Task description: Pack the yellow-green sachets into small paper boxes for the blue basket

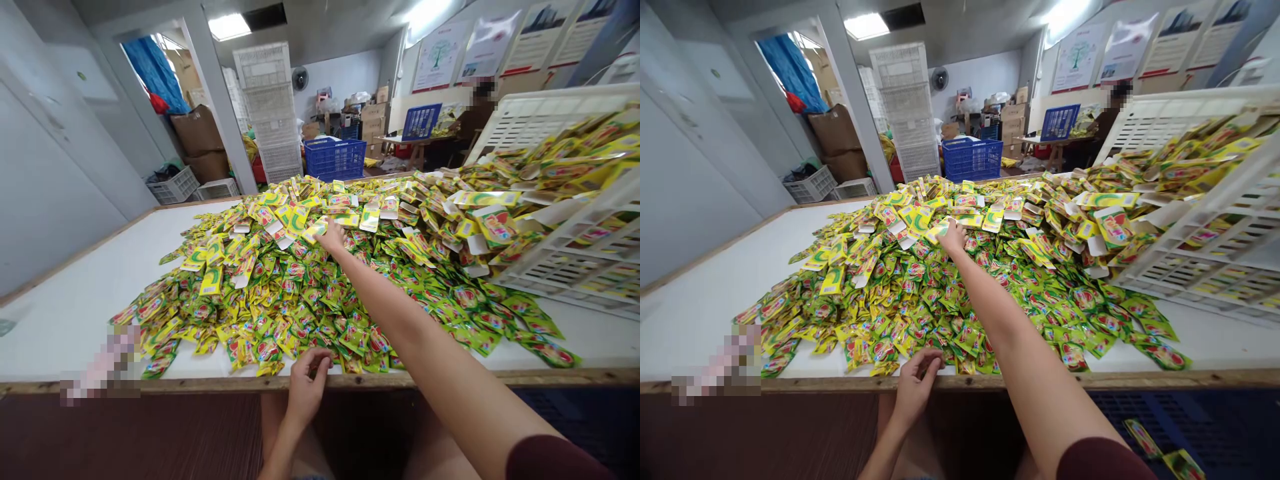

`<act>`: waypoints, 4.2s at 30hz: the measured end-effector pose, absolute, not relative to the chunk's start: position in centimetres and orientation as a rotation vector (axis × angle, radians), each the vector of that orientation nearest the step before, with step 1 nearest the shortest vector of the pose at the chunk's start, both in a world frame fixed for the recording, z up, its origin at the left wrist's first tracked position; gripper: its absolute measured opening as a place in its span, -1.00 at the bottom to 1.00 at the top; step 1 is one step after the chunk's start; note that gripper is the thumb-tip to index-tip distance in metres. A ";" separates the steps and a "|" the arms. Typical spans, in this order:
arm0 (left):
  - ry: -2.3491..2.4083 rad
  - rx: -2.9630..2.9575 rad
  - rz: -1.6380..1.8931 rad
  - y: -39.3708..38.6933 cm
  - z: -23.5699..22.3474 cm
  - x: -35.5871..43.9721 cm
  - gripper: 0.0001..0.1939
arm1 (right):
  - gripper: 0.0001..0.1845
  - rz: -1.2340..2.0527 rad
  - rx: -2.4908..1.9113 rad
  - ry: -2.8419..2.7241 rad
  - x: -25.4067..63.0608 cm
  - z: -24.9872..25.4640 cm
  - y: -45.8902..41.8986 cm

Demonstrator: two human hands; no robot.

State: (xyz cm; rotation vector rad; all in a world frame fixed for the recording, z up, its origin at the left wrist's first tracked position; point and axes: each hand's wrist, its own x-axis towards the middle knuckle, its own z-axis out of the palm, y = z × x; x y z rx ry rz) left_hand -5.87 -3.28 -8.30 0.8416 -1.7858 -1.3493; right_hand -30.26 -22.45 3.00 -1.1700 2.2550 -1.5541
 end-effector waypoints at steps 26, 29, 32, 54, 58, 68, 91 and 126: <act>-1.123 1.031 -1.089 -5.8 -7.1 -1.2 -0.50 | -0.65 -1.027 -1.848 2.178 -18.7 -6.9 0.2; -1.078 1.059 -1.121 -5.7 -7.0 0.1 -0.48 | -0.58 -0.827 -1.913 2.271 -17.4 -7.3 -0.5; -1.016 1.127 -1.143 -5.7 -6.8 1.3 -0.49 | -0.73 -0.755 -1.964 2.203 -17.7 -6.9 -0.5; -1.505 1.335 -1.628 -10.5 -5.7 -0.6 -0.62 | -0.76 -1.127 -1.743 2.053 -21.4 -7.9 -0.1; -1.552 1.278 -1.683 -9.4 -5.4 -0.7 -0.63 | -0.65 -1.323 -1.559 1.918 -21.6 -9.0 0.6; -1.580 1.246 -1.684 -8.1 -4.8 -1.5 -0.57 | -0.68 -1.438 -1.420 1.892 -21.3 -9.4 2.4; -1.140 0.998 -1.860 -4.2 -2.0 -2.7 -0.56 | -0.57 -1.741 -0.649 1.136 -17.4 -4.4 1.7; -1.670 0.694 -1.908 -2.6 -5.5 -10.5 -0.58 | -0.89 -1.390 -1.935 2.136 -22.2 -0.1 6.4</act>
